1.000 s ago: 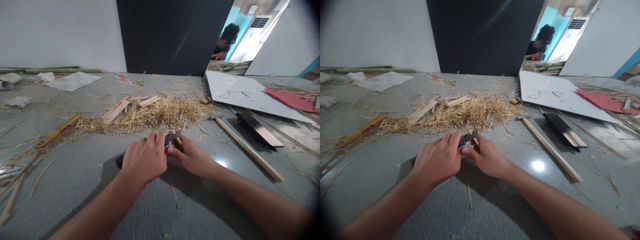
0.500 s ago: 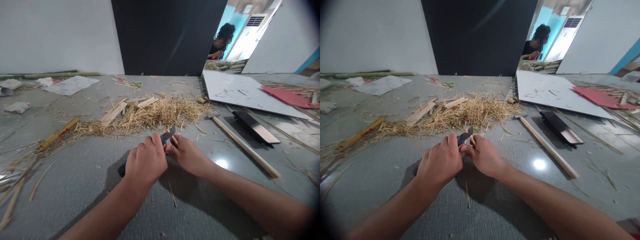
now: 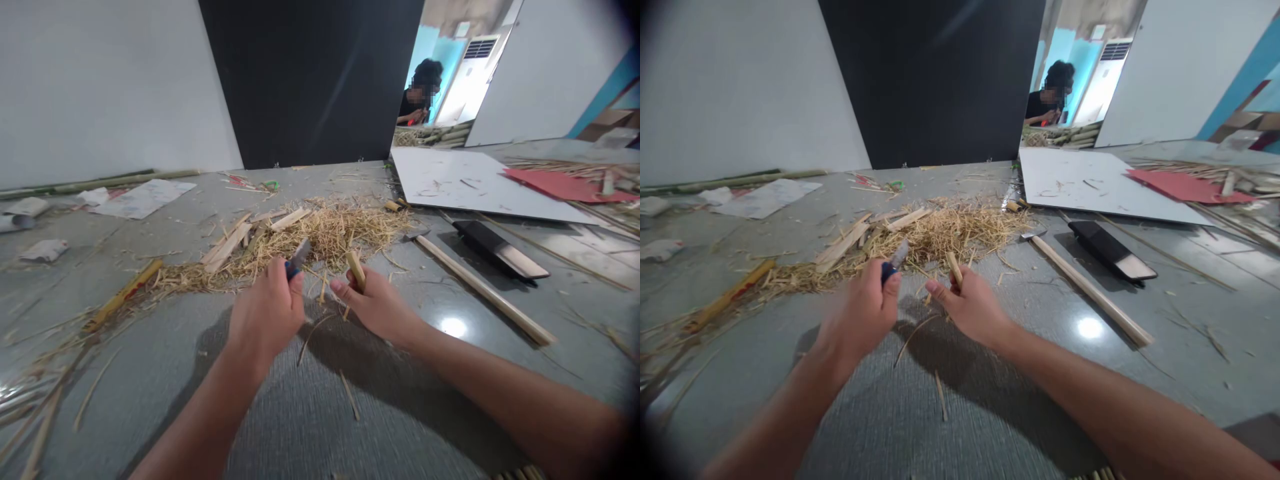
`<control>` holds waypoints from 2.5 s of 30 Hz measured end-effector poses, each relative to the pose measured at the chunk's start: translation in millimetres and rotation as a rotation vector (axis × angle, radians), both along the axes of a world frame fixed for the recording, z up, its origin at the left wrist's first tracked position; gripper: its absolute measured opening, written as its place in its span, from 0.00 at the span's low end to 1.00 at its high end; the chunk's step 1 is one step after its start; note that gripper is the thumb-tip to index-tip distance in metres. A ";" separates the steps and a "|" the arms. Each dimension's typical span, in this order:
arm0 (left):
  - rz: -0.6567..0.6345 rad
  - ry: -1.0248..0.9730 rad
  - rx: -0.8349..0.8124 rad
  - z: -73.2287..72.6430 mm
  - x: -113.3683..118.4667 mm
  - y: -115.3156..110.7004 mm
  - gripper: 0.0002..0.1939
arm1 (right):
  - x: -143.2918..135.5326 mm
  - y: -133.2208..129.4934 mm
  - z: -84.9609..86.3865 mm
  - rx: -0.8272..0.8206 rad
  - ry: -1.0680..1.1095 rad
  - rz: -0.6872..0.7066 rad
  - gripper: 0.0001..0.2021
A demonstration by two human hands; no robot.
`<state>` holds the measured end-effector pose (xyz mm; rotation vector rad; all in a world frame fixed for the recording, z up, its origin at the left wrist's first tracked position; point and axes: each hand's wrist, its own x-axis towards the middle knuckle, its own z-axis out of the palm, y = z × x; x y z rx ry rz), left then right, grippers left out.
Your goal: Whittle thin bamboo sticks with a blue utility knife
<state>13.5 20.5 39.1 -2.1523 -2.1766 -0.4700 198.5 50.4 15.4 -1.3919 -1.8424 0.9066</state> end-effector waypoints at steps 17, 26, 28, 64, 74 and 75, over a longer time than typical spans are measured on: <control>-0.345 0.048 -0.051 -2.3 12.0 -9.4 0.15 | 0.7 -8.7 -1.4 0.028 -0.081 0.157 0.17; -0.337 0.098 -0.060 -4.4 10.1 -8.6 0.13 | 3.9 -9.0 -2.9 0.032 -0.126 0.193 0.21; -0.333 0.100 -0.062 -4.2 10.2 -8.2 0.13 | 3.3 -9.1 -3.0 0.020 -0.148 0.188 0.21; -0.366 0.029 -0.041 -3.6 5.8 -7.1 0.14 | -0.6 -11.0 -4.7 0.027 -0.050 0.175 0.20; -0.426 0.065 -0.034 -4.5 2.1 -6.0 0.16 | -1.2 -11.5 -5.1 0.005 -0.075 0.201 0.16; -0.433 0.066 -0.033 -4.6 1.6 -5.8 0.16 | -1.4 -11.3 -5.3 0.007 -0.079 0.201 0.16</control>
